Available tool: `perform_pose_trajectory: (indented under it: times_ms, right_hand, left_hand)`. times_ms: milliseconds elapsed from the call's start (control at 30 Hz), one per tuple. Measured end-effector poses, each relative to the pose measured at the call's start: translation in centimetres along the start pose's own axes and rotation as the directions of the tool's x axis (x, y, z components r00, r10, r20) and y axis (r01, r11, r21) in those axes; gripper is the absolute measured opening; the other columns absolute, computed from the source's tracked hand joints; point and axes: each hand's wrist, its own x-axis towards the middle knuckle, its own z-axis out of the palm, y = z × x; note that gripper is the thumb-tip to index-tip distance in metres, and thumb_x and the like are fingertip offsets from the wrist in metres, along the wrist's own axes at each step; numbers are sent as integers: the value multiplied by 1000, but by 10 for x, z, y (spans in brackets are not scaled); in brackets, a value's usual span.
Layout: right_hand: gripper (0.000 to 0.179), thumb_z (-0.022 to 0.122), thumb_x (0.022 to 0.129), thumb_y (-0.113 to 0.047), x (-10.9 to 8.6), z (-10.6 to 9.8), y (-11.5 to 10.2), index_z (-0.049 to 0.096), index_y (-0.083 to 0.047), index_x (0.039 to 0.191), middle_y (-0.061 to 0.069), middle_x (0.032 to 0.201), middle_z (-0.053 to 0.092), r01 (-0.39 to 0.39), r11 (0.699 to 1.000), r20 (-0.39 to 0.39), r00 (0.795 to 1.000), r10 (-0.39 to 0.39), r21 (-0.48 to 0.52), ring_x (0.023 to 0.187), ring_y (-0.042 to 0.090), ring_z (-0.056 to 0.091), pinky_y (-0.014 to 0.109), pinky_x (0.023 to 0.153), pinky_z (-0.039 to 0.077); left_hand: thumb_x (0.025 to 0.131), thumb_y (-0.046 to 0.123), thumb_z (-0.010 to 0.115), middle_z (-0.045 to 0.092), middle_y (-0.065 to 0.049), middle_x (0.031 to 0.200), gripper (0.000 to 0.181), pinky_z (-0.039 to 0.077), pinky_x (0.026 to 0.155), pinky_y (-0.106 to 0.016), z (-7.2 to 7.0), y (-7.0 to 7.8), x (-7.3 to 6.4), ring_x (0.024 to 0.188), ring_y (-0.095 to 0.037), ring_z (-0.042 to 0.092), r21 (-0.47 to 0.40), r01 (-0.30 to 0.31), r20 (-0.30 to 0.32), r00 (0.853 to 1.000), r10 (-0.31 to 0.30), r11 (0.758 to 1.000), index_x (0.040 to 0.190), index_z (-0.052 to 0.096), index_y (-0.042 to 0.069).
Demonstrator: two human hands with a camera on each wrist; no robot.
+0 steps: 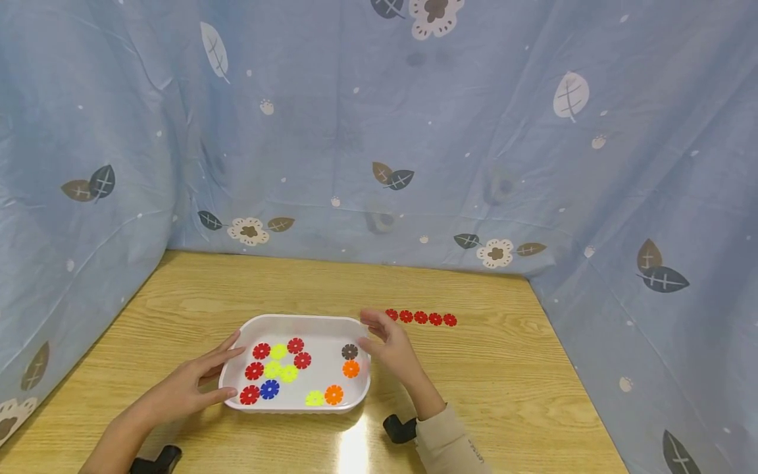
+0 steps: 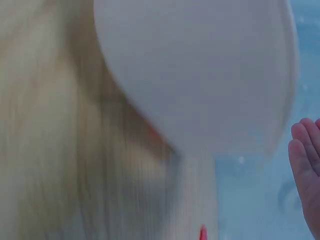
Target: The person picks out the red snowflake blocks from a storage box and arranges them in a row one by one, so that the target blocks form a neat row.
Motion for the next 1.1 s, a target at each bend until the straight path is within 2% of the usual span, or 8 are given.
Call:
perform_pose_trajectory:
  times_ms: [133, 233, 467, 633, 867, 1100]
  right_hand:
    - [48, 64, 88, -3, 2, 21, -3, 47, 5, 132, 25, 135, 49, 4, 999, 75, 997, -6, 32, 126, 37, 48, 45, 108, 37]
    - [47, 63, 89, -2, 7, 35, -6, 47, 3, 133, 24, 137, 48, -13, 1000, 121, 993, 9, 27, 127, 36, 48, 45, 108, 38]
    - [49, 62, 87, 5, 21, 60, -12, 45, 9, 132, 28, 136, 47, -27, 997, 185, 983, 13, 74, 127, 39, 46, 47, 109, 36]
    - [46, 67, 86, -4, 32, 76, -13, 51, 2, 129, 23, 131, 54, -39, 999, 197, 980, 39, -4, 122, 31, 53, 39, 107, 41]
    - [44, 67, 86, -10, 42, 88, -5, 55, -1, 127, 16, 129, 58, -118, 991, 216, 968, 130, -64, 120, 26, 55, 39, 106, 43]
    - [42, 70, 83, -8, 46, 94, 4, 58, 0, 123, 13, 121, 63, -236, 960, 210, 942, 264, -148, 113, 28, 58, 43, 102, 45]
  left_hand:
    - [84, 43, 69, 26, -10, 156, 67, 44, 102, -45, 0, -1, 0, 132, -33, 43, 0, -16, -5, 1000, 16, 1000, 140, 48, 13]
    - [83, 44, 69, 26, -8, 156, 68, 43, 103, -45, -1, -2, 1, 133, -31, 42, -7, -3, -6, 1000, 3, 1000, 140, 48, 13]
    - [83, 45, 69, 25, -7, 157, 70, 42, 104, -44, -2, -3, 3, 133, -29, 43, -6, 22, 2, 1000, -22, 1000, 140, 47, 13]
    - [83, 44, 70, 25, -8, 157, 69, 42, 104, -44, -2, -3, 4, 132, -29, 43, -16, 12, 2, 1000, -12, 1000, 140, 48, 13]
    - [83, 44, 69, 25, -8, 157, 67, 42, 104, -47, -3, -3, 3, 134, -34, 40, -38, 3, 22, 1000, -2, 999, 140, 48, 13]
    - [84, 45, 68, 26, -10, 156, 68, 39, 103, -53, -4, -3, 4, 135, -35, 38, -20, 11, 14, 1000, -11, 1000, 139, 49, 12]
